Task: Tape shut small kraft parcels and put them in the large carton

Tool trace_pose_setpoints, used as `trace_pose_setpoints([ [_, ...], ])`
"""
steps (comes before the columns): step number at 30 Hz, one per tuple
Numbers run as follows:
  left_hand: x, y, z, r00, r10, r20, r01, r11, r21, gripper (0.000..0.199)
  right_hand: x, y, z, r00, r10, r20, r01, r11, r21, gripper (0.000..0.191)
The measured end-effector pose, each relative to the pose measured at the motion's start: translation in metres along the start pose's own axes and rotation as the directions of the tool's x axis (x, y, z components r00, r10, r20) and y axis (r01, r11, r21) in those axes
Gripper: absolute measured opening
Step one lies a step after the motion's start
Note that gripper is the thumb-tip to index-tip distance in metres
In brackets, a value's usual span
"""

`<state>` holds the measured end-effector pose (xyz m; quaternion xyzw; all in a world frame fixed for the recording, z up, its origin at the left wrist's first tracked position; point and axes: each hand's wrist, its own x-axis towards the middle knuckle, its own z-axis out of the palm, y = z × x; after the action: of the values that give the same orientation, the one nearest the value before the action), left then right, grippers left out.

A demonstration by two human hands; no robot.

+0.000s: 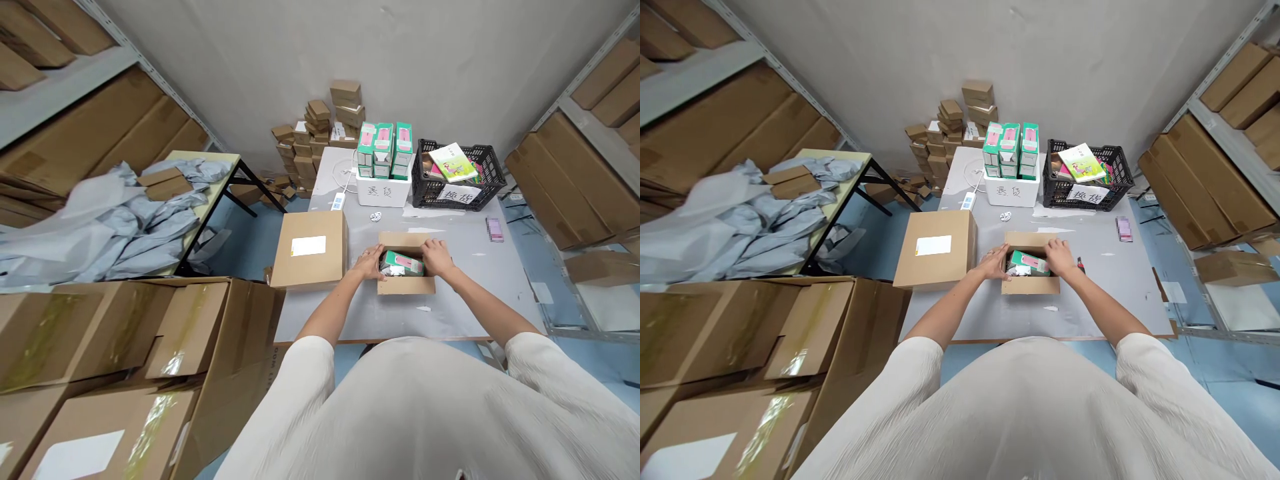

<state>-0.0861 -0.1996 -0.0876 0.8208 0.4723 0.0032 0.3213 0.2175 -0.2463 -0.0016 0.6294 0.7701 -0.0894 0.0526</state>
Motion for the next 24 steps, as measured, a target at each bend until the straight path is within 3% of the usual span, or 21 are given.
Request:
trace_pose_setpoints([
  [4,-0.003,0.004,0.002,0.998,-0.062,0.01,0.063,0.998,-0.017,0.153,0.02,-0.056,0.009,0.981,-0.141,0.132,0.121,0.981,0.151,0.03],
  [8,-0.003,0.007,0.004,0.996,-0.089,0.026,0.09,0.995,-0.041,0.154,0.036,-0.085,0.029,0.973,-0.032,0.231,0.007,0.994,0.107,0.028],
  [17,-0.005,0.007,0.005,0.997,-0.07,0.031,0.072,0.995,-0.062,0.154,0.055,-0.103,0.058,0.974,0.102,0.205,-0.125,0.987,0.103,0.035],
  [24,-0.008,0.013,0.003,0.995,-0.097,0.039,0.099,0.993,-0.059,0.155,0.053,-0.106,0.063,0.969,0.144,0.201,-0.157,0.987,0.046,0.059],
])
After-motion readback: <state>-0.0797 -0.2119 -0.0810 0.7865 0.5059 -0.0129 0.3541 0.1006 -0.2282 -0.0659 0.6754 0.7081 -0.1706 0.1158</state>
